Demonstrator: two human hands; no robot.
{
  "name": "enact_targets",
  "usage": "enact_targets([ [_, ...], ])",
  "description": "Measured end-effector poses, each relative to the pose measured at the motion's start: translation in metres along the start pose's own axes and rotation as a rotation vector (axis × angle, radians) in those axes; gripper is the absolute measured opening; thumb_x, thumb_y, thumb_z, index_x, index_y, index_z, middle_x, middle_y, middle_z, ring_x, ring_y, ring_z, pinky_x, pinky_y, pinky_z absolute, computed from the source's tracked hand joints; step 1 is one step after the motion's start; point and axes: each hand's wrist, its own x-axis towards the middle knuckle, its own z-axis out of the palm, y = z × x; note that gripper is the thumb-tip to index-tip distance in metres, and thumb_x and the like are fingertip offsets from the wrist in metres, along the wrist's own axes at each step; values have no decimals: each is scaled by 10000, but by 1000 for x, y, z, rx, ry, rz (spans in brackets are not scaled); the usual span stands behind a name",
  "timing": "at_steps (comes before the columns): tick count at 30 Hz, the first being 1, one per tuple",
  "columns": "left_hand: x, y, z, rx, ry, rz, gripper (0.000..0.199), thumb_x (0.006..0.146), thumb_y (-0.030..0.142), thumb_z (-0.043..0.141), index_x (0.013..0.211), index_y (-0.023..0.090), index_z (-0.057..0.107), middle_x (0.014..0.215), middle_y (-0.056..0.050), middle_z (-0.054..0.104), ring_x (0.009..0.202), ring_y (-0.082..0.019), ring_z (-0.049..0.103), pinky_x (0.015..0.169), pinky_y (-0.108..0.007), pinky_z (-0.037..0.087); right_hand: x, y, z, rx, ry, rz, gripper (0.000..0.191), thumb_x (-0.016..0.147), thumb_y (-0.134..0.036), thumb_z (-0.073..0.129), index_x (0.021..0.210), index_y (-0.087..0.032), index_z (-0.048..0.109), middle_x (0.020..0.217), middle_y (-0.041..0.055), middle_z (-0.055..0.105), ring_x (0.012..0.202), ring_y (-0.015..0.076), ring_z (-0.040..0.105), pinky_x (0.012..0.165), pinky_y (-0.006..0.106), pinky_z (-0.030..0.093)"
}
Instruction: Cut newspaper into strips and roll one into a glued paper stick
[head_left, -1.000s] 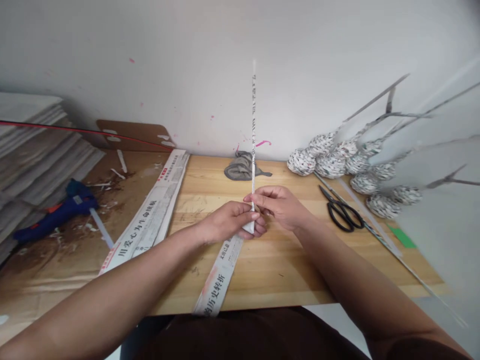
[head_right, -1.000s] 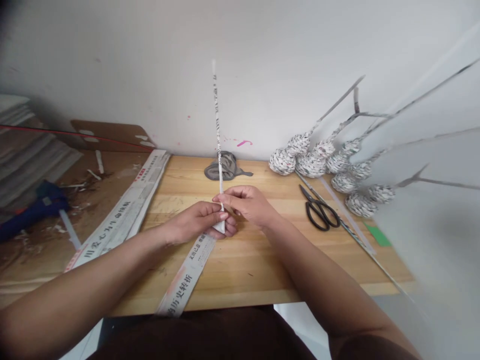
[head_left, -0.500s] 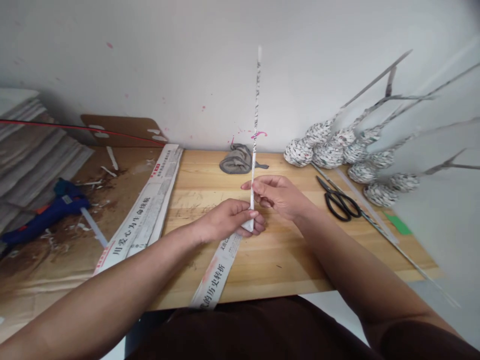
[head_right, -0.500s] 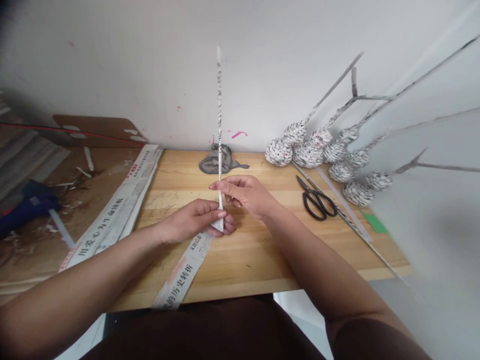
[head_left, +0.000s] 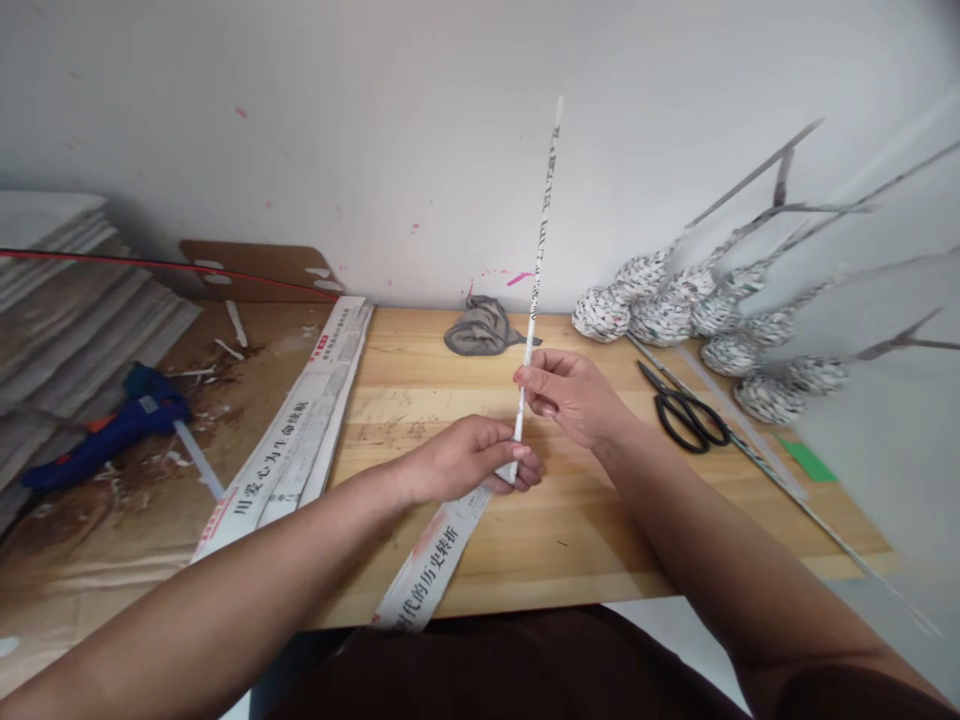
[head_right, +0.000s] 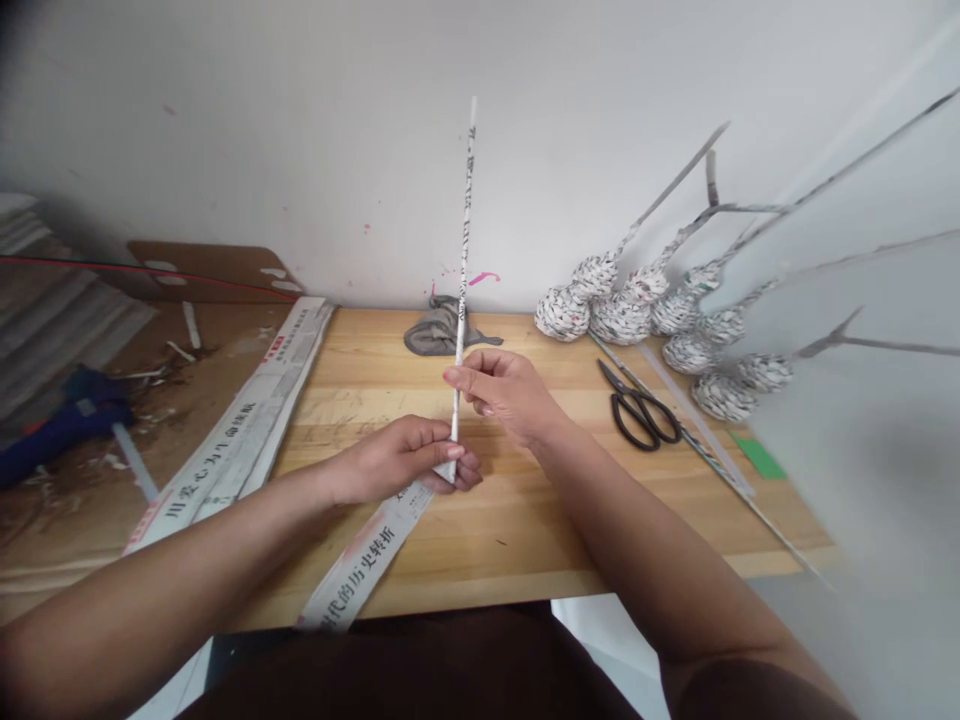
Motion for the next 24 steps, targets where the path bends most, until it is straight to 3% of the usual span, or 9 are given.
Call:
enact_targets([
  [4, -1, 2, 2, 9, 0, -7, 330, 960, 396, 504, 934, 118, 680, 945, -100, 686, 886, -165, 642, 815, -337, 534, 0, -2, -1, -53, -31, -17, 288, 732, -435, 807, 755, -168, 701, 696, -2, 604, 533, 60, 421, 428, 218, 228],
  [8, -1, 4, 3, 40, 9, -34, 327, 965, 388, 490, 928, 123, 677, 940, -93, 687, 857, -154, 639, 792, -317, 519, 1, -5, -2, 16, 65, -30, 352, 622, -402, 883, 639, -172, 617, 577, -44, 529, 467, 45, 357, 415, 217, 197],
  [13, -2, 4, 3, 14, 7, -42, 318, 961, 391, 497, 936, 128, 674, 941, -88, 681, 870, -152, 635, 804, -313, 513, 2, -5, -6, -51, -42, -37, 325, 741, -479, 789, 805, -166, 733, 660, 2, 590, 511, 60, 397, 422, 220, 215],
  [17, -2, 4, 3, -5, -4, -33, 321, 958, 396, 502, 921, 126, 672, 928, -90, 679, 855, -151, 635, 787, -307, 511, 1, -5, -6, -26, 65, -61, 309, 667, -439, 850, 679, -175, 690, 598, -21, 555, 479, 54, 358, 412, 225, 199],
  [21, -2, 5, 4, -41, 3, -40, 312, 943, 400, 532, 912, 123, 672, 915, -88, 679, 840, -150, 635, 774, -302, 508, 1, -6, -5, -48, -11, -37, 347, 690, -501, 819, 792, -179, 736, 655, 0, 592, 526, 75, 413, 415, 226, 213],
  [24, -1, 5, 5, -44, -8, -45, 325, 944, 400, 531, 922, 110, 675, 914, -95, 681, 829, -151, 638, 780, -311, 512, 2, -7, -5, -27, 17, -39, 327, 635, -440, 868, 683, -172, 686, 633, -9, 587, 501, 62, 385, 411, 222, 203],
])
